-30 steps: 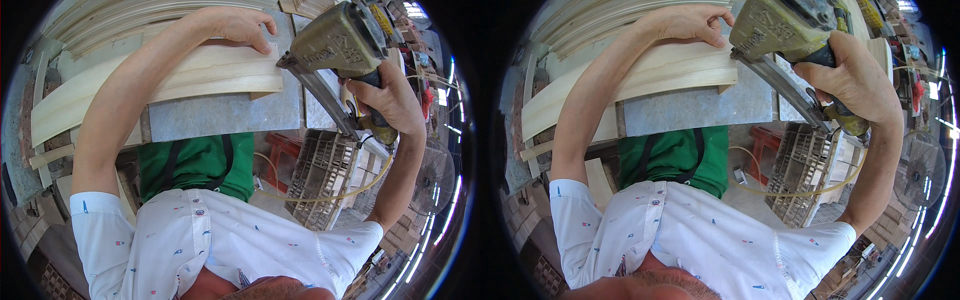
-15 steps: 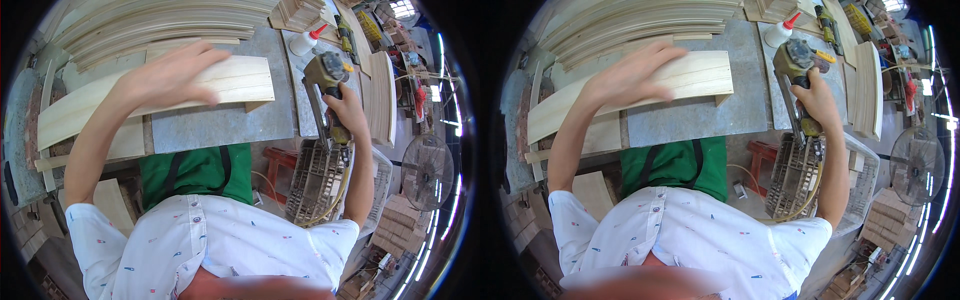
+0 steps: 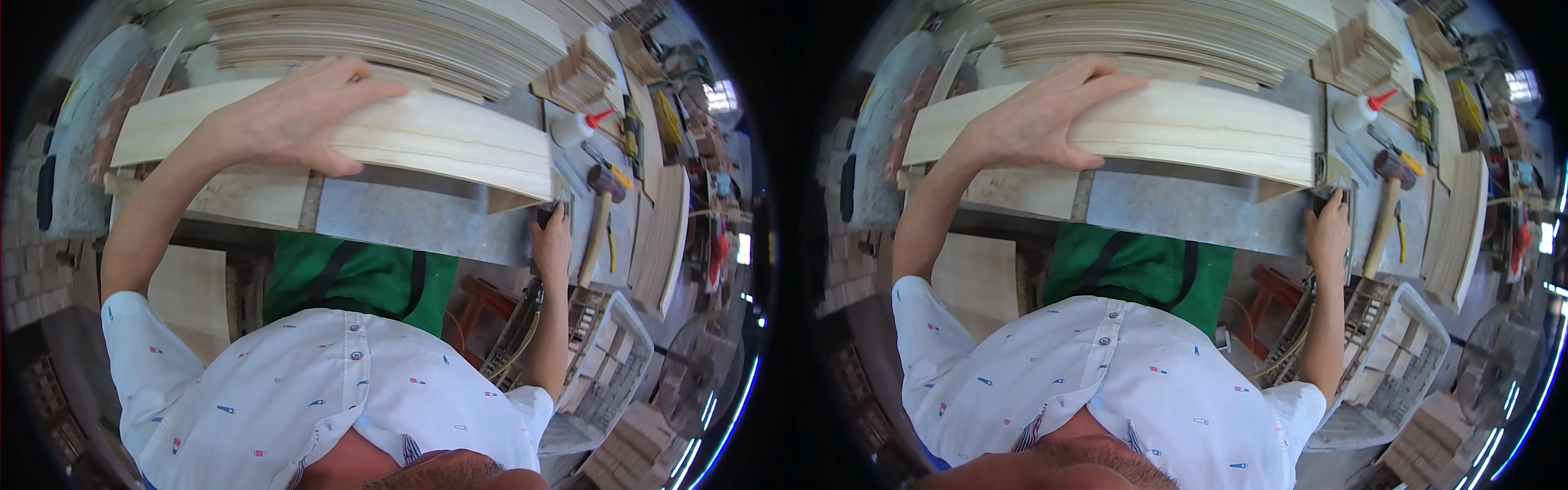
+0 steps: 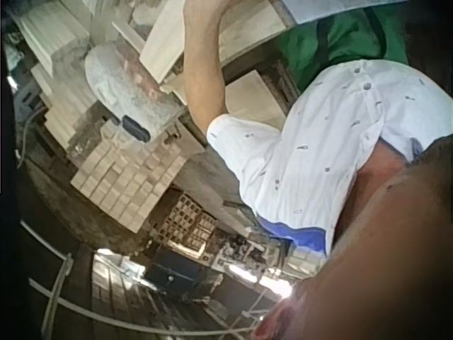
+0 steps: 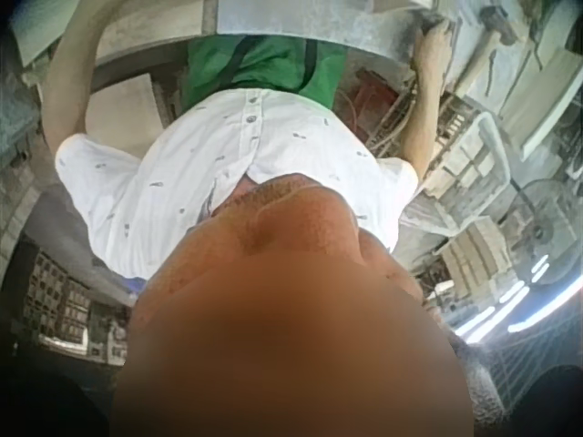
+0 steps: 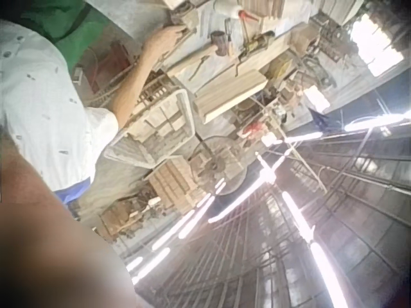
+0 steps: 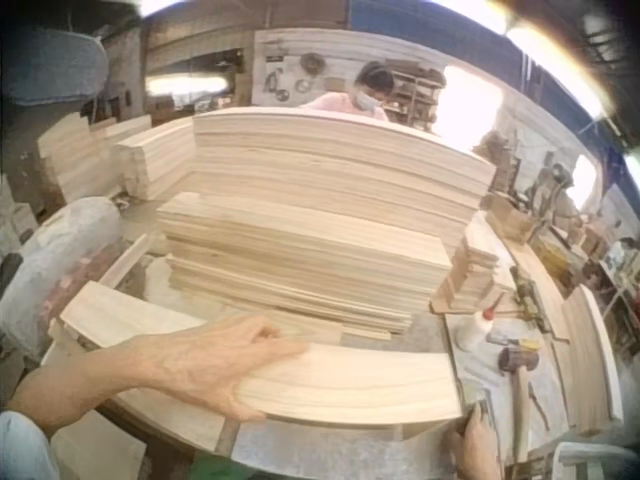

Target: Assembling wooden boxes by applying glue to joints and securing them with a pneumatic nail gun and a mallet.

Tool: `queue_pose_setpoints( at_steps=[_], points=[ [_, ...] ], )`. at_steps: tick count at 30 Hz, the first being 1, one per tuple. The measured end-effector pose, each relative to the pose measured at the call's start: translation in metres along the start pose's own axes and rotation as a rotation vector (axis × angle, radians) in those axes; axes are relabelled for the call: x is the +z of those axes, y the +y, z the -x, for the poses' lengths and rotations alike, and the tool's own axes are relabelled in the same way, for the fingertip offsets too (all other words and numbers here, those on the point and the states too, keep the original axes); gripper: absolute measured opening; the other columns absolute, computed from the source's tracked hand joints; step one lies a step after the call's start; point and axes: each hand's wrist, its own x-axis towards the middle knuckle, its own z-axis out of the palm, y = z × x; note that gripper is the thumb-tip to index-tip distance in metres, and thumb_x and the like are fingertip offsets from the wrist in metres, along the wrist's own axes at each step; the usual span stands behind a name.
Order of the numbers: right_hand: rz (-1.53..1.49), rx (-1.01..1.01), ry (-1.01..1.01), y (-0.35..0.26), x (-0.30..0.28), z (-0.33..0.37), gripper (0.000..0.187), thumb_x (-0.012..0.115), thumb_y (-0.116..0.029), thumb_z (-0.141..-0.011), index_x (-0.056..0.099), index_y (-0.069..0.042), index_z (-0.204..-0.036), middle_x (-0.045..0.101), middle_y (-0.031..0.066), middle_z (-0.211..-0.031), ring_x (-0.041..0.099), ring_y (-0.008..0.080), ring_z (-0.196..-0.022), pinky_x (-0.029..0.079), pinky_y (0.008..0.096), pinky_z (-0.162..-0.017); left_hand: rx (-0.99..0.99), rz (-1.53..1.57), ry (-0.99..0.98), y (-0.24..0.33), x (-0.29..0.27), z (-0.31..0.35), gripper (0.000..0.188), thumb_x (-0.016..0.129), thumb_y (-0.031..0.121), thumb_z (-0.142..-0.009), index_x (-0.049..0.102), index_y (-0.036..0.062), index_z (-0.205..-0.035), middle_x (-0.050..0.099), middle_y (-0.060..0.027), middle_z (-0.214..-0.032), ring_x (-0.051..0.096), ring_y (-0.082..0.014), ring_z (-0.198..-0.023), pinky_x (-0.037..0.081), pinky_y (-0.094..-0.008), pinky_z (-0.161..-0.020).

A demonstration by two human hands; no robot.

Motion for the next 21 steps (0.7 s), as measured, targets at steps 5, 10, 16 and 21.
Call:
queue_pose_setpoints(
  at_steps=[5,10,16,21],
  points=[
    [0.043,-0.038,-0.009,-0.02,-0.011,0.015,0.063,0.067,-0.018,-0.08,0.038,0.003,-0.131,0.054,0.0262,-0.109,0.055,0.0422,-0.102,0.046,0.0466,-0.083,0.055,0.013,0.111,0.027,-0.051,0.004,0.075,0.071,0.024,-0.073,0.039,0.0071,-0.138,0.044,-0.0137,-0.128,0.044,-0.0272,-0.119,0.037,-0.0364,-0.101],
    [-0.545,-0.369,0.021,-0.081,-0.053,0.029,0.06,0.072,-0.018,-0.078,0.046,0.001,-0.129,0.055,0.0201,-0.121,0.056,0.0321,-0.109,0.046,0.0398,-0.089,-0.211,0.522,0.48,0.051,-0.087,0.014,0.1,0.079,0.048,-0.061,0.034,0.0025,-0.138,0.047,-0.0198,-0.118,0.05,-0.0288,-0.108,0.043,-0.0398,-0.09],
    [-1.008,-0.905,-0.272,-0.215,-0.064,0.072,0.089,0.081,-0.03,-0.069,0.034,-0.002,-0.139,0.049,0.0177,-0.132,0.051,0.031,-0.118,0.044,0.038,-0.094,-0.255,0.678,1.242,0.047,-0.067,0.027,0.087,0.07,0.063,-0.07,0.048,-0.0025,-0.123,0.053,-0.0111,-0.099,0.052,-0.0144,-0.094,0.046,-0.0278,-0.08],
    [-1.014,-1.028,-0.071,-0.245,-0.066,0.082,0.065,0.073,-0.017,-0.078,0.041,0.001,-0.131,0.052,0.0236,-0.121,0.056,0.0398,-0.105,0.048,0.0403,-0.087,-0.29,0.914,1.313,0.036,-0.03,0.047,0.079,0.064,0.066,-0.076,0.052,-0.0009,-0.117,0.055,-0.0063,-0.093,0.052,-0.0101,-0.088,0.046,-0.023,-0.077]
  ],
)
